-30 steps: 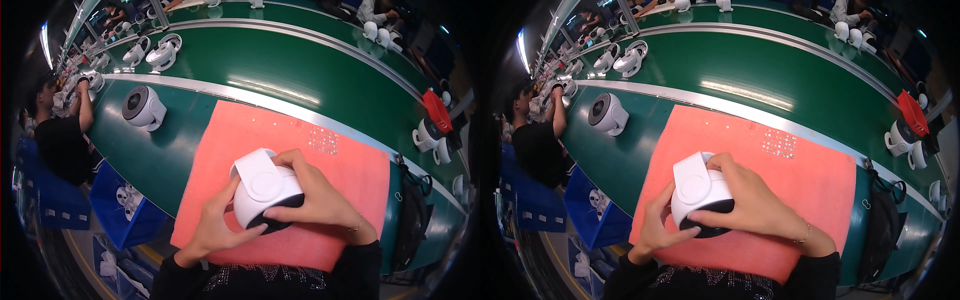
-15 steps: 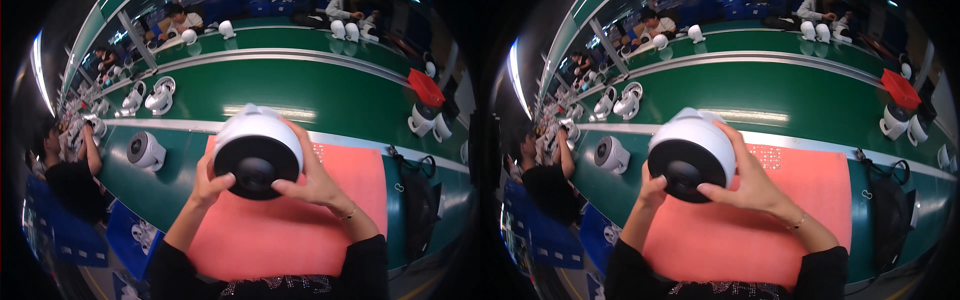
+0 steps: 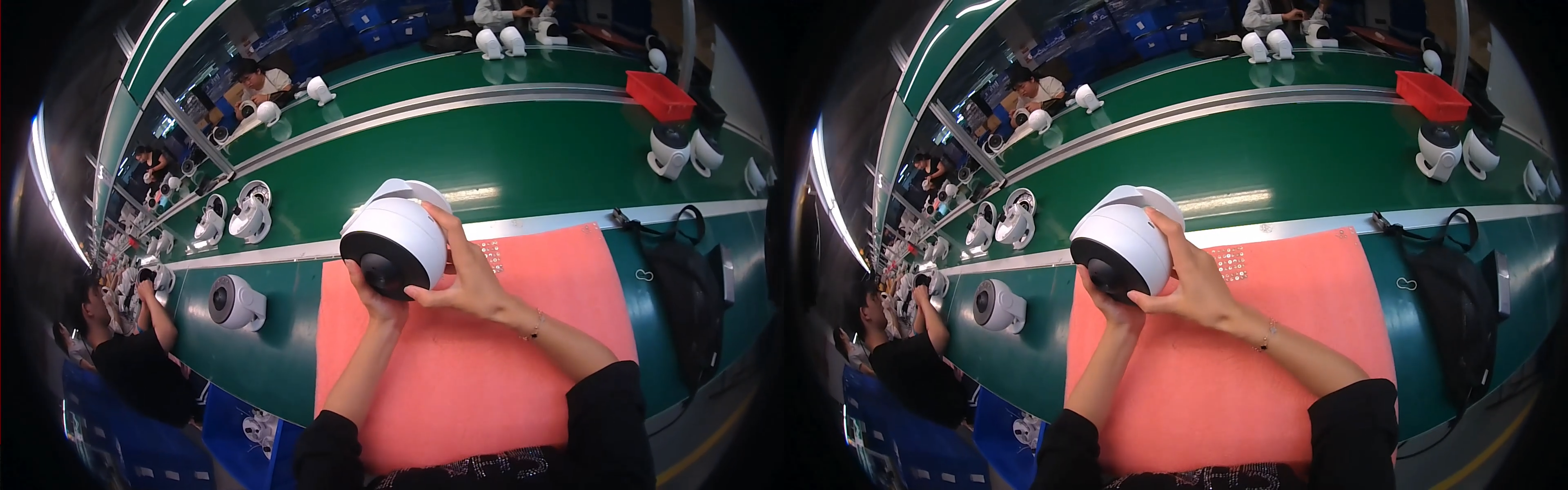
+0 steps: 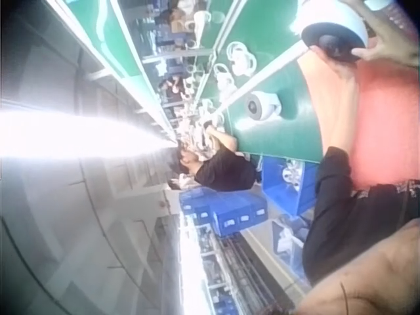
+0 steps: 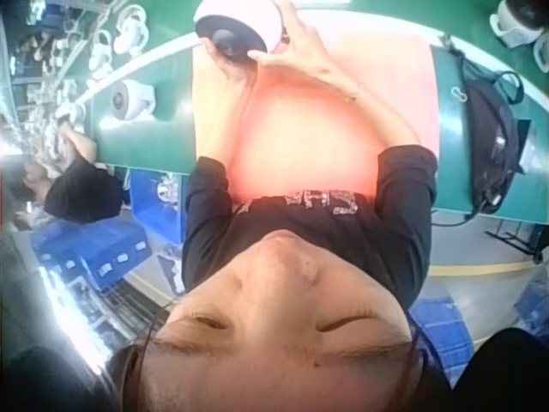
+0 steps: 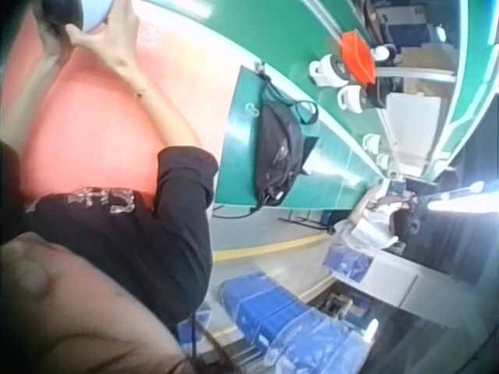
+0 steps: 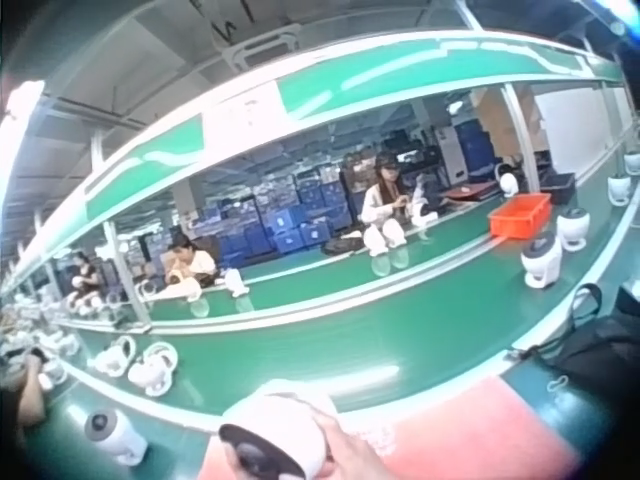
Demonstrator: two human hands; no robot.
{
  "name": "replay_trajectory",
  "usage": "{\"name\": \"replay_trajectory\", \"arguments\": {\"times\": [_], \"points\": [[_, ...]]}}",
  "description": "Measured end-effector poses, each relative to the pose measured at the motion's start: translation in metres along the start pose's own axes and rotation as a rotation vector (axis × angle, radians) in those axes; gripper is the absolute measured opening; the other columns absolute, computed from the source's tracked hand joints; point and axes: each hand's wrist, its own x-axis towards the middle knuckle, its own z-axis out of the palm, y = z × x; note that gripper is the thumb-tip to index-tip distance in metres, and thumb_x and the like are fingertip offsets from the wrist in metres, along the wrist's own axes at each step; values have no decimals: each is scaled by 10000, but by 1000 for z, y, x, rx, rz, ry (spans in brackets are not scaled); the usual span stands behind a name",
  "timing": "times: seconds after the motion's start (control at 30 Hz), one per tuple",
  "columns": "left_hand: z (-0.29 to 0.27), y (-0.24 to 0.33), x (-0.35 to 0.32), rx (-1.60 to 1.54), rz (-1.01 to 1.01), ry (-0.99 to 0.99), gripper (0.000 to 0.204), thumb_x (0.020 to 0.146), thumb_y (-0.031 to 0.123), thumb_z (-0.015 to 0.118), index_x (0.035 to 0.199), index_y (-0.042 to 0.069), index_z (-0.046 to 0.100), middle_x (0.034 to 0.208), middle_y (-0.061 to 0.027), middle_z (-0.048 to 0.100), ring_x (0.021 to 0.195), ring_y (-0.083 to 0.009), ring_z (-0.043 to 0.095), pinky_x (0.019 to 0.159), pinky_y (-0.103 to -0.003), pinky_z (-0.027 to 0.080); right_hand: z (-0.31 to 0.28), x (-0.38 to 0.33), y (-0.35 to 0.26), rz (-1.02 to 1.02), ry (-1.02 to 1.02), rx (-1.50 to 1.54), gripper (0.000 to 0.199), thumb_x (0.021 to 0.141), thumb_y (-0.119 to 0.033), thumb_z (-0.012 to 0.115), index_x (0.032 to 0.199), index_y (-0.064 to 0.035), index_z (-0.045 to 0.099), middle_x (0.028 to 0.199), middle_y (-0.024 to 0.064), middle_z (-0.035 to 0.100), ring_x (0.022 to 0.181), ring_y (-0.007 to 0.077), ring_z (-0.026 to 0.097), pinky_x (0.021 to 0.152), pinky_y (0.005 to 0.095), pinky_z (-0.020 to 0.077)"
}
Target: Assembling the internal and external housing components of security cameras on a production line.
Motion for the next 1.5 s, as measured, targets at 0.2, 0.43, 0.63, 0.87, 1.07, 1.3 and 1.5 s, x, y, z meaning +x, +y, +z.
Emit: {"name": "replay_trajectory", "arguments": {"times": [0.2,0.43,0.63,0.87,1.07,1.3,1.5], "points": [[-10,20,23,83,-359,-120,684,865,634,364,1320,123,370,1311,-85,439,1195,-250,457,991,-445,406,5,19,24,185,140,287,852,718,-238,737,1383,-126,217,1274,156,428,1066,273,534,847,385,493],[-57,8,20,374,-428,-371,459,900,347,506,1261,79,413,1207,-142,517,1125,-217,501,944,-368,413,-33,40,59,610,542,853,674,815,-408,625,1293,-96,267,1236,156,375,1047,303,526,859,440,501],[-118,42,42,1043,-658,-508,297,886,262,489,926,10,640,861,-66,649,869,-153,590,797,-305,451,-59,43,92,576,663,651,785,779,-449,671,1290,-84,200,1273,172,334,1107,329,491,924,445,443],[-158,85,101,1388,-274,-399,409,905,329,439,736,35,669,558,-58,450,554,-126,412,535,-315,332,24,45,124,573,703,969,514,820,-326,647,1182,-68,389,1050,91,443,782,189,491,814,391,481],[-275,106,221,1476,107,129,443,930,365,409,715,31,605,455,-56,397,424,-155,410,443,-323,306,103,16,116,-263,-208,-659,189,722,-206,612,883,-106,604,822,42,565,842,241,536,779,391,410],[-328,119,258,967,-52,602,393,923,344,404,775,41,606,461,-49,443,341,-173,435,332,-317,317,105,14,111,-124,-267,-572,131,751,-171,591,869,-115,595,812,37,557,829,222,525,772,371,380],[-328,92,268,408,-247,700,584,805,573,540,1048,45,489,683,-107,549,433,-165,469,394,-261,368,107,13,106,-170,-231,-667,113,754,-154,593,860,-114,588,805,33,544,790,217,509,726,363,364]]}}
